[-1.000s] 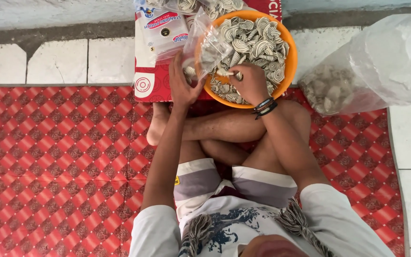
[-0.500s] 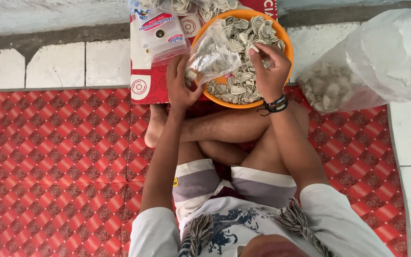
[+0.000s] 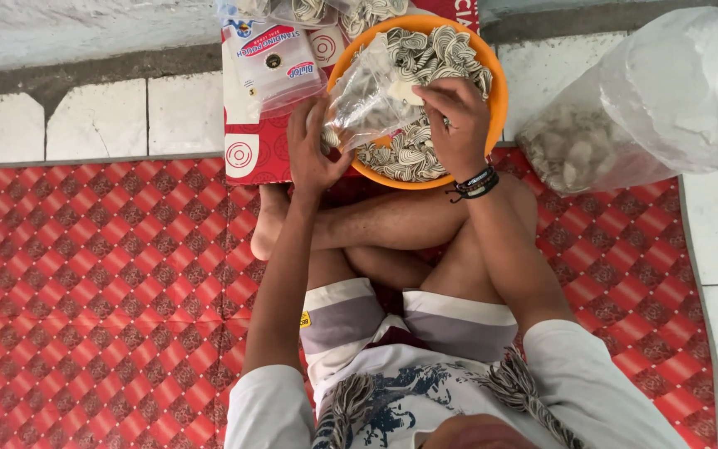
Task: A person sitting on the floor is packing small round snacks from a large bowl into individual small plastic bags.
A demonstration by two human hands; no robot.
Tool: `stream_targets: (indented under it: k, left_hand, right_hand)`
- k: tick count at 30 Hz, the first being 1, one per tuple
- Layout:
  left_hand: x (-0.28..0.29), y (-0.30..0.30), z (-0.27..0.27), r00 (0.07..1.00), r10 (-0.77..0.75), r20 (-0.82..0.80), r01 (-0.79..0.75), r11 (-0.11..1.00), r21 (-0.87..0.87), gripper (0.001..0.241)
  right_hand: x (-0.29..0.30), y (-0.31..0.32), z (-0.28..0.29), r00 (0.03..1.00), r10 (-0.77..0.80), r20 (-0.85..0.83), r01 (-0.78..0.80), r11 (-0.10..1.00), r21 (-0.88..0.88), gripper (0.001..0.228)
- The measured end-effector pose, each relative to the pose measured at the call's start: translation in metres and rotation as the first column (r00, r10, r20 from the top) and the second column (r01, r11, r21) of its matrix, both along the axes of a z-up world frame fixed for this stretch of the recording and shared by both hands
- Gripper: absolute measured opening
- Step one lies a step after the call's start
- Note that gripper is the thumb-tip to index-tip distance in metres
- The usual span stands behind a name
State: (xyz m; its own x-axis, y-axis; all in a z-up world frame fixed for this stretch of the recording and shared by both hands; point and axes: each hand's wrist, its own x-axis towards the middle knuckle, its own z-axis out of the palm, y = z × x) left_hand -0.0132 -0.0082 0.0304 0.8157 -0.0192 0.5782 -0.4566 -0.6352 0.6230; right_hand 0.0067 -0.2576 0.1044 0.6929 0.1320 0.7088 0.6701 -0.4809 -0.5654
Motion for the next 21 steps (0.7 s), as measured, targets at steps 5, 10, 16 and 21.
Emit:
stream_targets:
  k: [5, 10, 16, 21]
  left_hand:
    - [-0.001, 0.000, 0.003, 1.000, -0.009, -0.011, 0.009, 1.000, 0.001, 0.084]
    - [0.001, 0.001, -0.001, 1.000, -0.016, -0.016, 0.016, 1.000, 0.004, 0.089]
    - [0.000, -0.001, 0.004, 1.000, -0.003, -0.031, 0.004, 1.000, 0.015, 0.087]
    - [0.002, 0.002, -0.006, 1.000, -0.003, -0.012, 0.003, 1.000, 0.025, 0.089]
  right_hand:
    - [0.004, 0.000, -0.008, 0.997, 0.035, -0.067, -0.024, 0.988, 0.154, 0.038]
    - [-0.001, 0.005, -0.005, 0.986, 0.071, -0.154, -0.010, 0.931, 0.365, 0.025]
    - [-0.007, 0.013, 0.005, 0.987, 0.078, -0.144, -0.028, 0.947, 0.319, 0.015]
    - [-0.007, 0.011, 0.007, 0.980, 0.106, -0.167, -0.059, 0.962, 0.266, 0.013]
